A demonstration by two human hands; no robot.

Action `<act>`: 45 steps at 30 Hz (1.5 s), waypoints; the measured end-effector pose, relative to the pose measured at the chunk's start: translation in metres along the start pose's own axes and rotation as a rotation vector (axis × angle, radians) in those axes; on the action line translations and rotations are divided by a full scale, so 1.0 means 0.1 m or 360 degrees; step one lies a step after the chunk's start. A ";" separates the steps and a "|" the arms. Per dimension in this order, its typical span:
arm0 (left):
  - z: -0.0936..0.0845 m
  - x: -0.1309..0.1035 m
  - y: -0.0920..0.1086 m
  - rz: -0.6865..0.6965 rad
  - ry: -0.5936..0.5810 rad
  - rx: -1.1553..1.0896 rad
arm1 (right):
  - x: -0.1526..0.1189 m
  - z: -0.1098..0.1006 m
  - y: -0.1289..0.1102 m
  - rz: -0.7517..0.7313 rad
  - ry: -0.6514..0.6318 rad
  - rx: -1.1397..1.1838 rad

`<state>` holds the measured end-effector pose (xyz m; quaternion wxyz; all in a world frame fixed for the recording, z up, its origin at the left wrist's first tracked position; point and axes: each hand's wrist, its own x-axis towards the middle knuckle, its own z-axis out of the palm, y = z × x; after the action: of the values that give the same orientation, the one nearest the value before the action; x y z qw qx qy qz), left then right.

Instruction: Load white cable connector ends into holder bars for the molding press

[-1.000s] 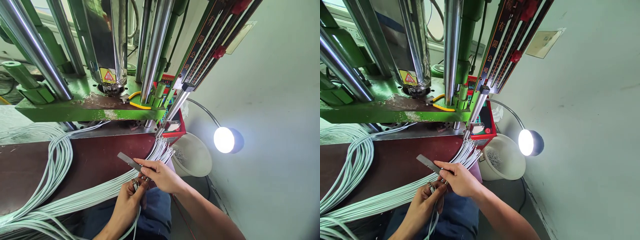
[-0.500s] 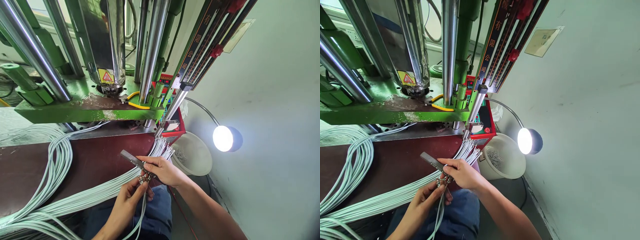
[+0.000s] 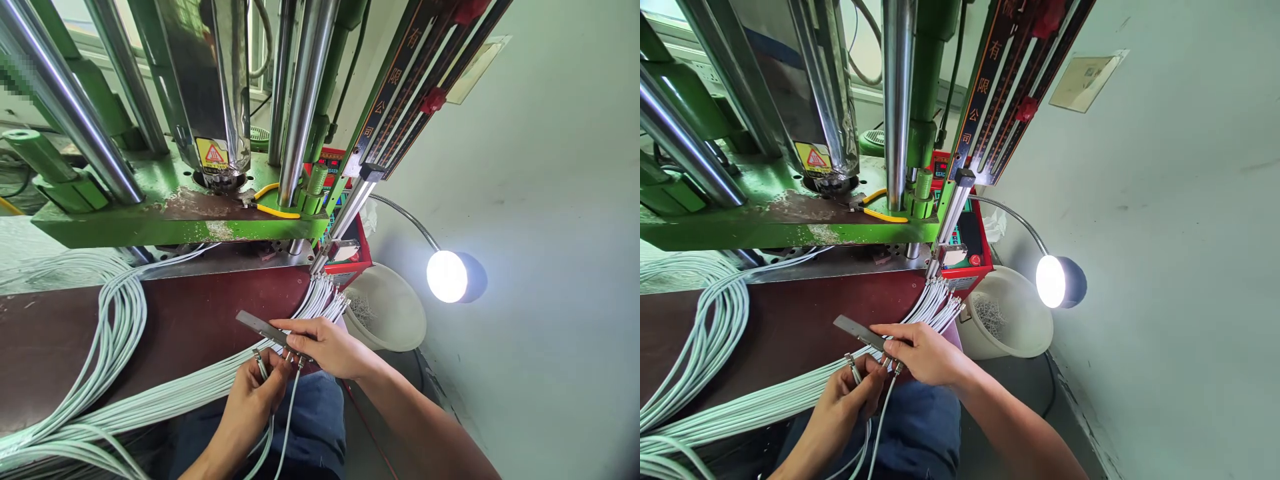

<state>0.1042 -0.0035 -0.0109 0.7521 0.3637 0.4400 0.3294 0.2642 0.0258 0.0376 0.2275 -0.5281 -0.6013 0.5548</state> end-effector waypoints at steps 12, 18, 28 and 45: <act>0.02 0.03 -0.01 0.0046 0.0126 0.0015 | -0.03 0.05 0.00 -0.0017 0.0034 -0.0184; 0.01 0.05 0.00 0.0053 0.0100 0.0041 | 0.01 0.01 0.09 -0.0015 -0.0039 -0.0159; -0.13 -0.02 0.10 0.0036 0.0215 0.0014 | 0.04 -0.08 0.20 -0.0012 -0.0013 0.0050; -0.05 -0.04 0.09 -0.0104 -0.0034 -0.0196 | -0.01 -0.11 0.02 -0.0080 0.0060 -0.0074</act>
<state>0.0961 -0.0008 -0.0033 0.7881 0.3055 0.4226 0.3272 0.2749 0.0294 0.0395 0.2402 -0.5284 -0.6227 0.5248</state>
